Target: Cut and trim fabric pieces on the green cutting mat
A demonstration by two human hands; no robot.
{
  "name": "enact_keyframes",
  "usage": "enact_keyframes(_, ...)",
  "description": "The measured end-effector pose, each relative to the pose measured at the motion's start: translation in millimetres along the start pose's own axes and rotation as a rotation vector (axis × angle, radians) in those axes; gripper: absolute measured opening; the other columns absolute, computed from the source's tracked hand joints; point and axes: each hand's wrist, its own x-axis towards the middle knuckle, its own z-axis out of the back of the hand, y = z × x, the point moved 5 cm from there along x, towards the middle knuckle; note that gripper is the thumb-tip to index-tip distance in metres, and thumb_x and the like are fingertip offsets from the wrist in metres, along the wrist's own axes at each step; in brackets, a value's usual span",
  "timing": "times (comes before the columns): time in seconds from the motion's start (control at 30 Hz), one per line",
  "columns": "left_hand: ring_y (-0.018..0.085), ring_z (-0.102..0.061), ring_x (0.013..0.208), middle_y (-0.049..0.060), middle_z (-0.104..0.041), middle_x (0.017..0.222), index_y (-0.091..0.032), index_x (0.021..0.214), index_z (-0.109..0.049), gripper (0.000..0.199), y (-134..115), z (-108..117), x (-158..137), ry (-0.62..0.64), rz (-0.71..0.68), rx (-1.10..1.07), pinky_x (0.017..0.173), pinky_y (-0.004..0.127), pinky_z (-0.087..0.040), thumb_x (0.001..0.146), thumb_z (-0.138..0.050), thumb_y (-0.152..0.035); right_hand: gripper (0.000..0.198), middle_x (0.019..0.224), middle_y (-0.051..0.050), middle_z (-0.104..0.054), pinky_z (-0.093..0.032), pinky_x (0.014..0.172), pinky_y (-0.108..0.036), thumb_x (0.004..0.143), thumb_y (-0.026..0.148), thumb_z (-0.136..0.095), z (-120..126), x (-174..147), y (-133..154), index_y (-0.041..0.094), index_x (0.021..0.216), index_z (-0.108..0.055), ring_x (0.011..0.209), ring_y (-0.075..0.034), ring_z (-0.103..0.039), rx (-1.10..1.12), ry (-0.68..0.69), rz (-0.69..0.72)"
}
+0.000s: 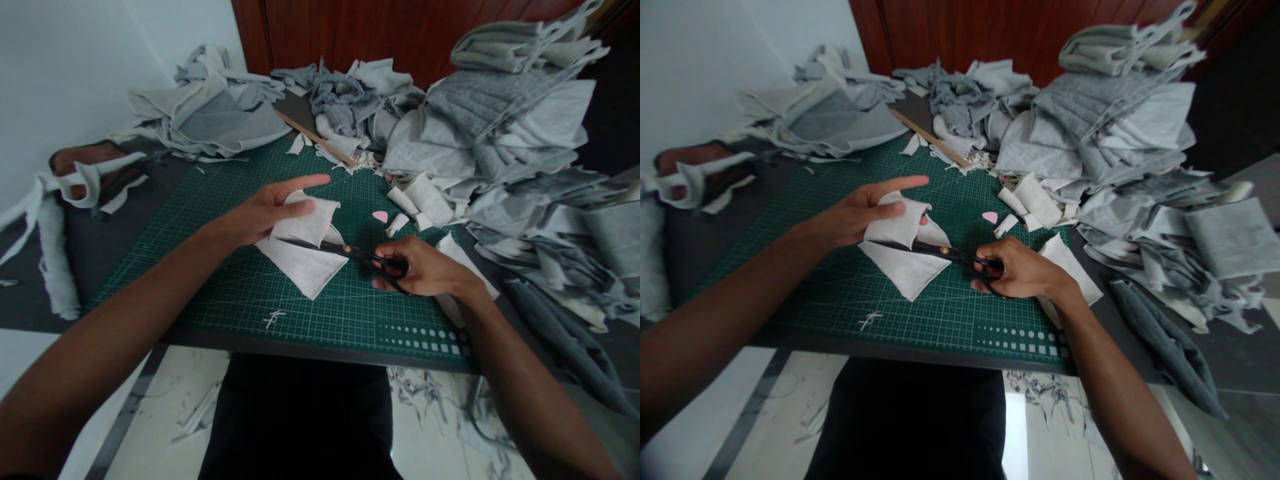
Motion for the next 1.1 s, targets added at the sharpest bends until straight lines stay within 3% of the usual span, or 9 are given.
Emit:
enact_keyframes(0.1, 0.023, -0.079, 0.082, 0.010, -0.082, 0.098, -0.018, 0.153, -0.055, 0.075, 2, -1, 0, 0.046, 0.032, 0.059, 0.068, 0.027, -0.062, 0.086, -0.084, -0.037, 0.031, 0.064, 0.007, -0.044, -0.030, 0.053, -0.024, 0.084, 0.039, -0.075, 0, 0, 1, 0.022, 0.072, -0.052, 0.056, -0.010, -0.039, 0.013, 0.001, 0.002)
enact_keyframes(0.27, 0.028, -0.079, 0.087, 0.014, -0.082, 0.096, -0.013, 0.145, -0.064, 0.067, 2, 0, 1, 0.065, -0.021, 0.083, 0.069, 0.032, -0.063, 0.088, -0.081, -0.043, 0.031, 0.064, 0.007, -0.044, -0.029, 0.053, -0.025, 0.085, 0.040, -0.074, -1, 1, 3, 0.022, 0.072, -0.052, 0.056, -0.010, -0.038, 0.029, 0.010, 0.019)
enact_keyframes(0.57, 0.027, -0.078, 0.092, 0.015, -0.080, 0.115, -0.016, 0.145, -0.064, 0.075, 10, 0, 3, 0.087, 0.064, 0.032, 0.071, 0.031, -0.061, 0.081, -0.084, -0.048, 0.034, 0.063, 0.008, -0.042, -0.027, 0.053, -0.025, 0.085, 0.039, -0.075, -2, 2, 6, 0.022, 0.071, -0.050, 0.056, -0.009, -0.035, 0.047, 0.006, 0.048)
enact_keyframes(0.83, 0.029, -0.078, 0.095, 0.018, -0.079, 0.116, -0.014, 0.151, -0.058, 0.071, 11, -8, 1, 0.107, 0.041, 0.025, 0.077, 0.034, -0.061, 0.089, -0.076, -0.045, 0.033, 0.064, 0.007, -0.042, -0.027, 0.053, -0.025, 0.085, 0.038, -0.075, -2, 2, 7, 0.022, 0.071, -0.049, 0.056, -0.009, -0.036, 0.046, 0.009, 0.053)
enact_keyframes(1.1, 0.026, -0.077, 0.095, 0.015, -0.077, 0.125, -0.021, 0.153, -0.056, 0.071, 17, -14, 2, 0.158, 0.031, -0.065, 0.079, 0.033, -0.060, 0.091, -0.075, -0.051, 0.036, 0.063, 0.007, -0.040, -0.026, 0.052, -0.024, 0.085, 0.038, -0.074, -2, 3, 9, 0.023, 0.068, -0.045, 0.056, -0.009, -0.034, 0.061, 0.007, 0.062)
